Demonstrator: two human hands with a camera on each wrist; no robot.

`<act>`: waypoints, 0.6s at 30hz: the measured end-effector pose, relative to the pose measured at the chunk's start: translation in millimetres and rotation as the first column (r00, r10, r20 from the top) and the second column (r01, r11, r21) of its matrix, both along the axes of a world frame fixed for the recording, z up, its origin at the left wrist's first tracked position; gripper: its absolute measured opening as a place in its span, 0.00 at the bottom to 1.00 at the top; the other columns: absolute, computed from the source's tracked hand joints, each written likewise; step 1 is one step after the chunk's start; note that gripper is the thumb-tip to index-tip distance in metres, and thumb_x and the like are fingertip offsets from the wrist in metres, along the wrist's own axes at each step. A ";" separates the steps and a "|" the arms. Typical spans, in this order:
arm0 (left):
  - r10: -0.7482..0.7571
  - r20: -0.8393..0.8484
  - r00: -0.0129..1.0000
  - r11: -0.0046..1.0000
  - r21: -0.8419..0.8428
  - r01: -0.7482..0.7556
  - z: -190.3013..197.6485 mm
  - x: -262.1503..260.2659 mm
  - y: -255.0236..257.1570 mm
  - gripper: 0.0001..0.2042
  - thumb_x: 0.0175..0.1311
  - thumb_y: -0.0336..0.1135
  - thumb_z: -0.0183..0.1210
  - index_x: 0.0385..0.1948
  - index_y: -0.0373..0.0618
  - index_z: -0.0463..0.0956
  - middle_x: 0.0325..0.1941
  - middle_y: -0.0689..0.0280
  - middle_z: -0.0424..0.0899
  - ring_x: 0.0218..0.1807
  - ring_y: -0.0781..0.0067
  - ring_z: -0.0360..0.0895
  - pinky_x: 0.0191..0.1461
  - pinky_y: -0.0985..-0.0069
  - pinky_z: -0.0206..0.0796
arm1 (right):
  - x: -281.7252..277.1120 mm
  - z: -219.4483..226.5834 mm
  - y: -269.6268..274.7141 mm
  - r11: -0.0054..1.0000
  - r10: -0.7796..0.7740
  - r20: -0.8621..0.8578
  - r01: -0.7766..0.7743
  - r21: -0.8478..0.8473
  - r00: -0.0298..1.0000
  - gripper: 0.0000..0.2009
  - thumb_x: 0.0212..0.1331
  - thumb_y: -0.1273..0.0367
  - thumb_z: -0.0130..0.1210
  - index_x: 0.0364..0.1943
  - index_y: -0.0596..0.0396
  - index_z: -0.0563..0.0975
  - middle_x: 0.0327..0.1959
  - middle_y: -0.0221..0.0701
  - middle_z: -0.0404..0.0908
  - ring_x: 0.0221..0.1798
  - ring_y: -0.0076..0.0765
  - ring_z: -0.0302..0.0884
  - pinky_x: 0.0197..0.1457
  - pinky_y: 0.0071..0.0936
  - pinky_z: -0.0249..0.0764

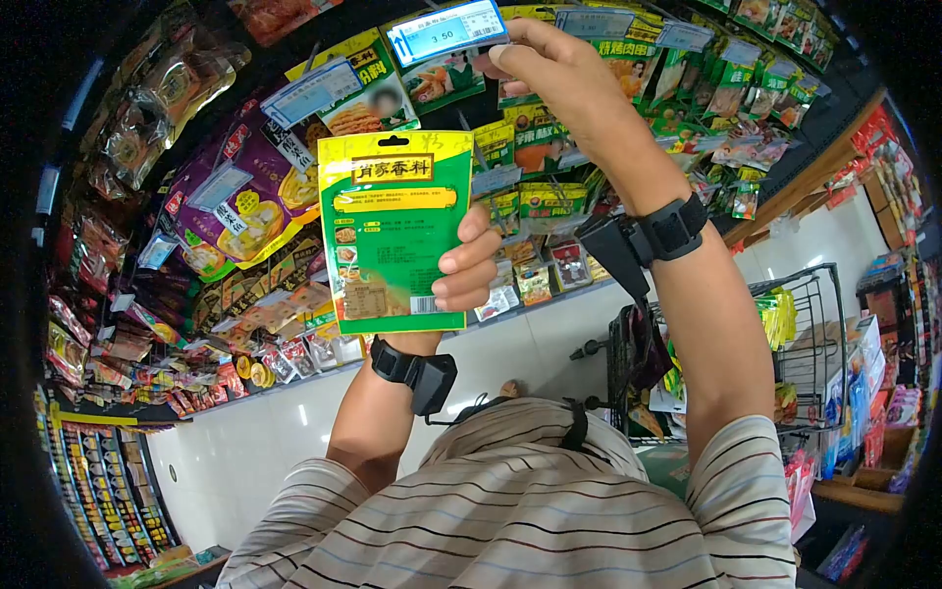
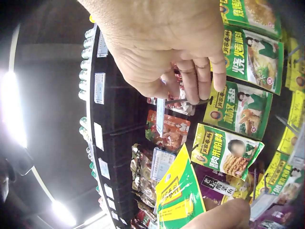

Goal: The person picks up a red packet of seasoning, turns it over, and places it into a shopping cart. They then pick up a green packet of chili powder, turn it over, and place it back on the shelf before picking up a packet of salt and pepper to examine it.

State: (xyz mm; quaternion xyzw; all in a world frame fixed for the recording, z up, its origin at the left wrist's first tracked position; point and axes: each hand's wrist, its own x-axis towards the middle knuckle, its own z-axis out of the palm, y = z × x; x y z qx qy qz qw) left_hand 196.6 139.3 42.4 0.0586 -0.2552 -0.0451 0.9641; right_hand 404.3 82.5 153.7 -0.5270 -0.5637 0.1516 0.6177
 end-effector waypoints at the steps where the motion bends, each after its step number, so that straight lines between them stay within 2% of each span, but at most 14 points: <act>1: -0.002 -0.007 1.000 1.000 -0.010 0.002 -1.0 -0.3 -0.1 0.22 0.73 0.49 0.47 0.46 0.31 0.68 0.29 0.61 0.69 0.25 0.70 0.67 0.24 0.73 0.62 | 0.2 -0.6 1.1 1.000 -0.003 0.001 0.003 0.013 1.000 0.17 0.68 0.60 0.54 0.54 0.53 0.79 0.47 0.26 0.85 0.51 0.22 0.80 0.52 0.24 0.73; 2: 0.008 -0.016 1.000 1.000 -0.005 -0.008 -0.4 -1.0 -0.3 0.22 0.73 0.49 0.46 0.46 0.31 0.68 0.29 0.61 0.69 0.25 0.70 0.67 0.24 0.73 0.62 | -0.4 -1.3 1.6 1.000 -0.007 0.001 0.007 0.025 1.000 0.17 0.68 0.61 0.55 0.54 0.53 0.79 0.47 0.26 0.85 0.50 0.22 0.80 0.51 0.24 0.73; 5: 0.026 -0.030 0.999 1.000 0.005 -0.026 -0.2 -1.6 0.4 0.22 0.73 0.48 0.46 0.45 0.31 0.67 0.29 0.61 0.69 0.25 0.70 0.66 0.24 0.73 0.62 | -33.0 31.9 -18.1 0.988 -0.036 -0.077 0.024 -0.153 0.996 0.16 0.71 0.69 0.49 0.59 0.58 0.74 0.52 0.32 0.81 0.55 0.28 0.78 0.58 0.26 0.75; 10: 0.001 0.003 1.000 1.000 0.014 -0.001 -6.1 4.4 4.4 0.21 0.73 0.48 0.46 0.45 0.32 0.66 0.29 0.62 0.68 0.25 0.70 0.67 0.24 0.73 0.63 | -22.0 20.6 -9.1 0.994 -0.018 -0.108 0.006 -0.112 0.994 0.14 0.71 0.68 0.50 0.56 0.59 0.76 0.49 0.30 0.82 0.52 0.24 0.78 0.55 0.24 0.75; 13: 0.024 -0.039 0.999 1.000 -0.010 -0.024 -5.4 2.9 2.2 0.21 0.73 0.48 0.47 0.45 0.32 0.67 0.29 0.62 0.68 0.25 0.70 0.67 0.24 0.72 0.63 | -23.5 22.0 -9.7 0.993 -0.018 -0.116 0.005 -0.115 0.993 0.14 0.71 0.68 0.51 0.55 0.59 0.76 0.48 0.29 0.82 0.51 0.23 0.78 0.54 0.24 0.75; 16: 0.023 -0.002 1.000 0.999 -0.031 -0.023 -9.4 4.1 1.8 0.27 0.71 0.52 0.48 0.50 0.28 0.69 0.31 0.62 0.69 0.27 0.71 0.66 0.24 0.74 0.62 | -22.5 19.5 -8.3 0.995 0.001 -0.136 -0.016 -0.104 0.991 0.14 0.71 0.67 0.52 0.55 0.59 0.76 0.48 0.29 0.82 0.50 0.23 0.78 0.54 0.24 0.75; 18: 0.012 0.002 1.000 1.000 -0.011 -0.012 -10.3 4.8 4.2 0.27 0.72 0.52 0.47 0.50 0.28 0.69 0.31 0.62 0.69 0.27 0.71 0.66 0.25 0.74 0.62 | -22.5 19.4 -8.1 0.995 0.005 -0.146 -0.020 -0.101 0.989 0.14 0.71 0.66 0.52 0.54 0.59 0.76 0.47 0.29 0.82 0.50 0.23 0.78 0.54 0.24 0.75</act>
